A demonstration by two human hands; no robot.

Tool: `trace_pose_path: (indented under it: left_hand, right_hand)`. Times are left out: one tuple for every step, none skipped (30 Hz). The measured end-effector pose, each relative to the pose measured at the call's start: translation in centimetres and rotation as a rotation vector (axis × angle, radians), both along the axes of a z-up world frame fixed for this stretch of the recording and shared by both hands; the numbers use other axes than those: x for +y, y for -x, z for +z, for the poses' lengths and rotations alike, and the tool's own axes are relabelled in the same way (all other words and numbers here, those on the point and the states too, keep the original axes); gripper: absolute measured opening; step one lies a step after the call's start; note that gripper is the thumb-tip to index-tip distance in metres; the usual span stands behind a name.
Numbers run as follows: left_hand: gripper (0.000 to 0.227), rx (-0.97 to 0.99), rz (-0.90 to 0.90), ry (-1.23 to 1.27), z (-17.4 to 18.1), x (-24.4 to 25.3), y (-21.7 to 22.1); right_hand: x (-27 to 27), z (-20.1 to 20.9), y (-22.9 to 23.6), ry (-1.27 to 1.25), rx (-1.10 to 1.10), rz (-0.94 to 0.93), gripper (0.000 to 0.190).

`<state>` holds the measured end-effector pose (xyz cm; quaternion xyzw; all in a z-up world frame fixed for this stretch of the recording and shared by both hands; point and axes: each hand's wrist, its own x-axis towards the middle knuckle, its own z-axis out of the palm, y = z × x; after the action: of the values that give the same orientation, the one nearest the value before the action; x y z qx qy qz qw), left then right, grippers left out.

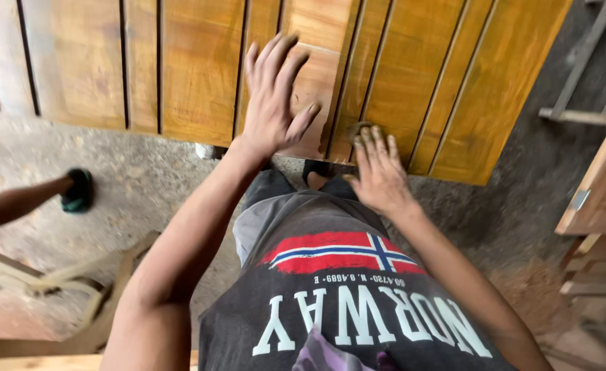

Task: The person wipes the surface of a wooden door with a cloth, moving across different sections and edges. The person uses a small abrasive pad to scrub specific areas of the door surface.

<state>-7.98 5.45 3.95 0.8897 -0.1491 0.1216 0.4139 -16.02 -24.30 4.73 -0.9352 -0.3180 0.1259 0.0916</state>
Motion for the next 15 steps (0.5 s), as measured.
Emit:
trace_pose_path:
  left_hand:
    - [0.067,-0.005,-0.033,0.026,0.7,1.1,1.5]
    - [0.065,0.007,-0.037,0.064,1.3,2.3,3.2]
    - [0.063,0.021,-0.042,0.102,1.9,3.6,4.8]
    - [0.063,0.040,-0.019,0.107,2.5,4.9,6.3]
    - [0.062,0.060,0.003,0.111,2.9,6.2,7.6]
    - [0.063,0.074,0.032,0.133,3.1,7.3,8.7]
    - [0.064,0.087,0.061,0.154,3.3,8.4,9.7]
    - [0.065,0.102,0.091,0.176,3.4,9.2,10.5]
    - [0.064,0.113,0.101,0.171,3.3,9.9,11.1]
    - [0.064,0.119,0.109,0.169,3.0,10.4,11.4]
    - [0.064,0.125,0.116,0.168,2.7,10.8,11.7]
    - [0.063,0.141,0.112,0.170,2.4,11.0,12.1]
    - [0.062,0.158,0.108,0.173,2.1,11.1,12.4]
    - [0.062,0.170,0.099,0.175,1.8,11.3,12.3]
    - [0.062,0.163,0.078,0.190,1.7,11.4,12.2]
  right_hand:
    - [-1.0,0.1,0.9,0.024,-0.013,-0.027,0.085]
    - [-1.8,0.1,1.8,0.043,-0.036,-0.069,0.081]
    - [-2.2,0.3,2.8,0.063,-0.058,-0.112,0.078]
    - [-2.4,0.2,3.3,0.080,-0.083,-0.140,0.075]
    - [-2.2,0.2,3.7,-0.022,-0.076,-0.195,0.074]
    - [-1.4,0.1,4.2,-0.125,-0.069,-0.239,0.072]
    - [-0.4,-0.1,4.6,-0.228,-0.062,-0.283,0.071]
    - [1.0,-0.4,4.7,-0.242,-0.063,-0.245,0.071]
    - [2.4,-0.8,4.8,-0.257,-0.063,-0.207,0.071]
    - [3.5,-1.1,4.6,-0.269,-0.070,-0.170,0.072]
    - [4.6,-1.5,4.3,-0.258,-0.088,-0.147,0.067]
    - [5.1,-1.7,4.3,-0.244,-0.098,-0.122,0.062]
    - [5.4,-1.7,4.3,-0.231,-0.108,-0.096,0.058]
    - [5.3,-1.6,4.3,-0.145,-0.202,-0.069,0.048]
    - [4.9,-1.3,4.2,-0.058,-0.295,-0.041,0.040]
